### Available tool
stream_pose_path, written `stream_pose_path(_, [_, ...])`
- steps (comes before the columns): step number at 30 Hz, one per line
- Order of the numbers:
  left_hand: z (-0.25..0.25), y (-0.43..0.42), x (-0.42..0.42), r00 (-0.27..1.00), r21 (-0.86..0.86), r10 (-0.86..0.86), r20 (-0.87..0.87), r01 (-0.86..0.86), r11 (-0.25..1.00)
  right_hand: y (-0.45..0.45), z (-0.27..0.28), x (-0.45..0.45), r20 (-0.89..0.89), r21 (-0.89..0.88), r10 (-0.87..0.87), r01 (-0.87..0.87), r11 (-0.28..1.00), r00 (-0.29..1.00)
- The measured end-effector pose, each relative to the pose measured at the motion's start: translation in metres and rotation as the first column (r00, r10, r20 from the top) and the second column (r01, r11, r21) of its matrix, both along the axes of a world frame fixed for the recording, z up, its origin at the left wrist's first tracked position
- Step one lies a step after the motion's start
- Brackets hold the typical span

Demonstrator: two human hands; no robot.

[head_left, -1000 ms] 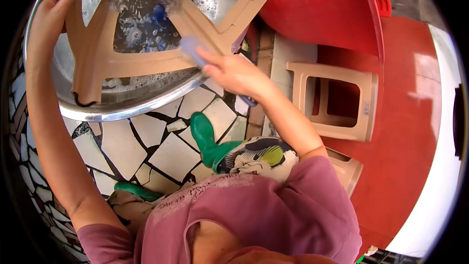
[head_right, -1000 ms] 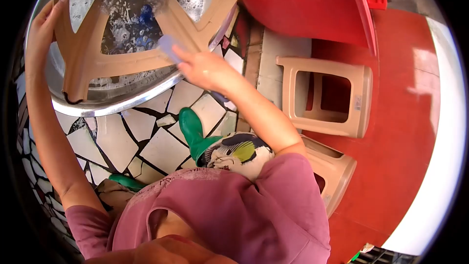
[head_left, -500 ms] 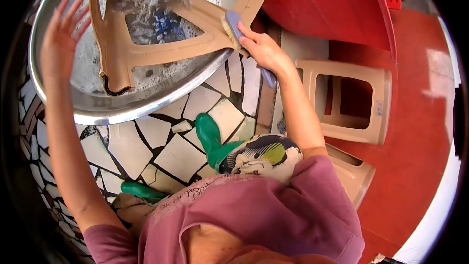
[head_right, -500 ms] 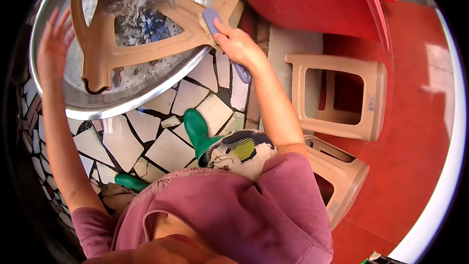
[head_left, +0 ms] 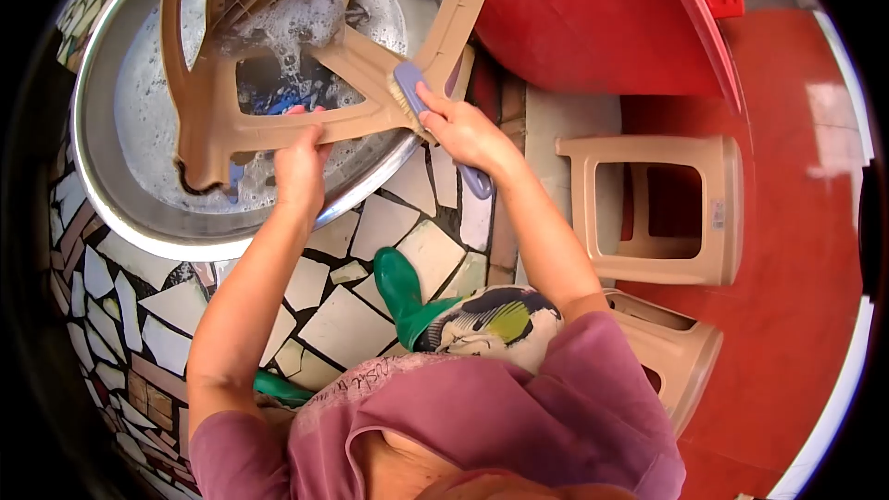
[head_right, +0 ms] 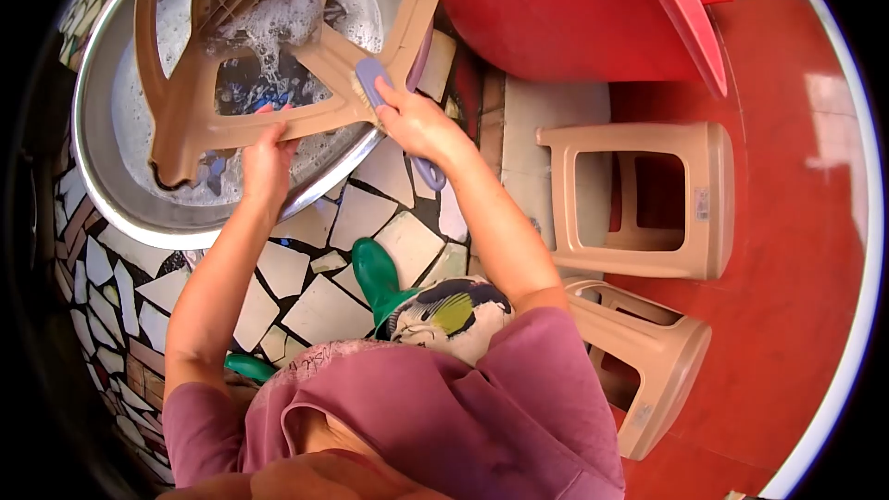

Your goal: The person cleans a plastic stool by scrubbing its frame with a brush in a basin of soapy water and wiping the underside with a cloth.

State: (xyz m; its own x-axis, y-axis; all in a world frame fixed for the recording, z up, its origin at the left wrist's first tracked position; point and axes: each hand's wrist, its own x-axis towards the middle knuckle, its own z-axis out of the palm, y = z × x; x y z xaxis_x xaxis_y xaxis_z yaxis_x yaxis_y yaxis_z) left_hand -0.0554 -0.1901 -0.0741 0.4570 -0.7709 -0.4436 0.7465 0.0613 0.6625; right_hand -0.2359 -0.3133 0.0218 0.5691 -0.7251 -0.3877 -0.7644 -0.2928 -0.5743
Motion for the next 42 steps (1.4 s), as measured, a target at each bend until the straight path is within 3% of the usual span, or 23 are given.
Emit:
stream_pose_path(2, [0.017,0.000,0.021,0.980,0.100,-0.020,0.197,0.000,0.995,0.007,0.007,-0.001,0.021,0.052,0.002,-0.003,0.999,1.000])
stream_pose_path(4, [0.017,-0.005,0.057,0.972,0.137,-0.026,0.232,-0.007,0.991,0.014,0.022,-0.003,0.172,0.004,0.148,-0.151,0.989,0.974])
stream_pose_path(6, [0.056,-0.003,0.081,0.931,0.198,-0.060,0.360,-0.014,0.980,0.022,0.073,0.011,-0.067,0.358,0.000,0.024,0.934,0.998])
stream_pose_path(8, [0.067,0.006,0.091,0.907,0.243,-0.139,0.397,0.042,0.969,0.022,0.055,0.008,-0.023,0.377,0.054,-0.041,0.925,0.998])
stream_pose_path(11, [0.070,0.012,0.081,0.850,0.317,-0.237,0.470,0.088,0.944,0.026,-0.015,-0.011,0.172,0.145,0.304,-0.329,0.933,0.937])
stream_pose_path(12, [0.068,0.014,0.081,0.847,0.331,-0.253,0.467,0.097,0.939,0.031,-0.009,-0.008,0.177,0.158,0.291,-0.319,0.934,0.940])
stream_pose_path(14, [0.060,0.018,0.076,0.855,0.193,-0.048,0.517,-0.061,0.979,0.040,0.014,-0.002,-0.093,0.470,0.182,-0.118,0.875,0.979])
stream_pose_path(15, [0.051,0.017,0.067,0.889,0.015,0.131,0.439,-0.153,0.988,0.046,0.003,-0.009,-0.029,0.381,0.227,-0.199,0.903,0.973])
stream_pose_path(16, [0.044,0.014,0.059,0.893,0.027,0.117,0.434,-0.142,0.989,0.052,0.003,-0.010,-0.033,0.392,0.217,-0.187,0.901,0.976])
stream_pose_path(18, [0.038,0.004,0.041,0.850,-0.113,0.366,0.380,-0.350,0.930,0.060,0.018,-0.009,-0.133,0.317,0.282,-0.229,0.920,0.950])
stream_pose_path(23, [0.048,-0.005,0.021,0.727,-0.120,0.579,0.370,-0.580,0.805,0.064,0.072,0.020,-0.350,0.401,0.497,-0.353,0.845,0.794])
stream_pose_path(24, [0.048,-0.005,0.021,0.729,-0.118,0.584,0.357,-0.585,0.803,0.065,0.070,0.026,-0.363,0.401,0.498,-0.351,0.847,0.788])
stream_pose_path(26, [0.041,-0.004,0.019,0.633,-0.153,0.563,0.531,-0.582,0.799,0.067,0.054,0.040,-0.398,0.378,0.532,-0.395,0.837,0.747])
stream_pose_path(28, [0.039,-0.006,0.017,0.634,-0.197,0.603,0.484,-0.593,0.781,0.059,0.029,0.076,-0.433,0.376,0.519,-0.375,0.847,0.737])
stream_pose_path(29, [0.041,-0.006,0.017,0.631,-0.186,0.571,0.525,-0.570,0.801,0.044,-0.011,0.088,-0.413,0.289,0.583,-0.506,0.813,0.700])
stream_pose_path(31, [0.042,-0.003,0.019,0.632,-0.133,0.505,0.588,-0.540,0.831,0.038,-0.034,0.117,-0.388,0.306,0.529,-0.436,0.846,0.755])
stream_pose_path(32, [0.041,-0.003,0.020,0.634,-0.136,0.508,0.583,-0.541,0.830,0.036,-0.038,0.123,-0.353,0.331,0.464,-0.355,0.874,0.813])
stream_pose_path(34, [0.042,-0.003,0.020,0.579,-0.182,0.559,0.594,-0.580,0.794,0.051,0.005,0.094,-0.400,0.365,0.496,-0.363,0.858,0.771])
stream_pose_path(36, [0.048,-0.003,0.018,0.603,-0.176,0.557,0.572,-0.573,0.801,0.070,0.044,0.035,-0.355,0.343,0.469,-0.354,0.870,0.809])
stream_pose_path(38, [0.058,-0.001,0.012,0.629,-0.203,0.574,0.524,-0.562,0.802,0.076,0.060,0.027,-0.425,0.427,0.416,-0.227,0.875,0.804])
stream_pose_path(40, [0.054,0.002,0.013,0.689,-0.214,0.538,0.486,-0.503,0.838,0.058,0.043,0.053,-0.424,0.421,0.459,-0.279,0.863,0.781])
stream_pose_path(42, [0.048,0.004,0.018,0.626,-0.148,0.487,0.608,-0.514,0.845,0.029,-0.009,0.095,-0.394,0.384,0.544,-0.405,0.830,0.741])
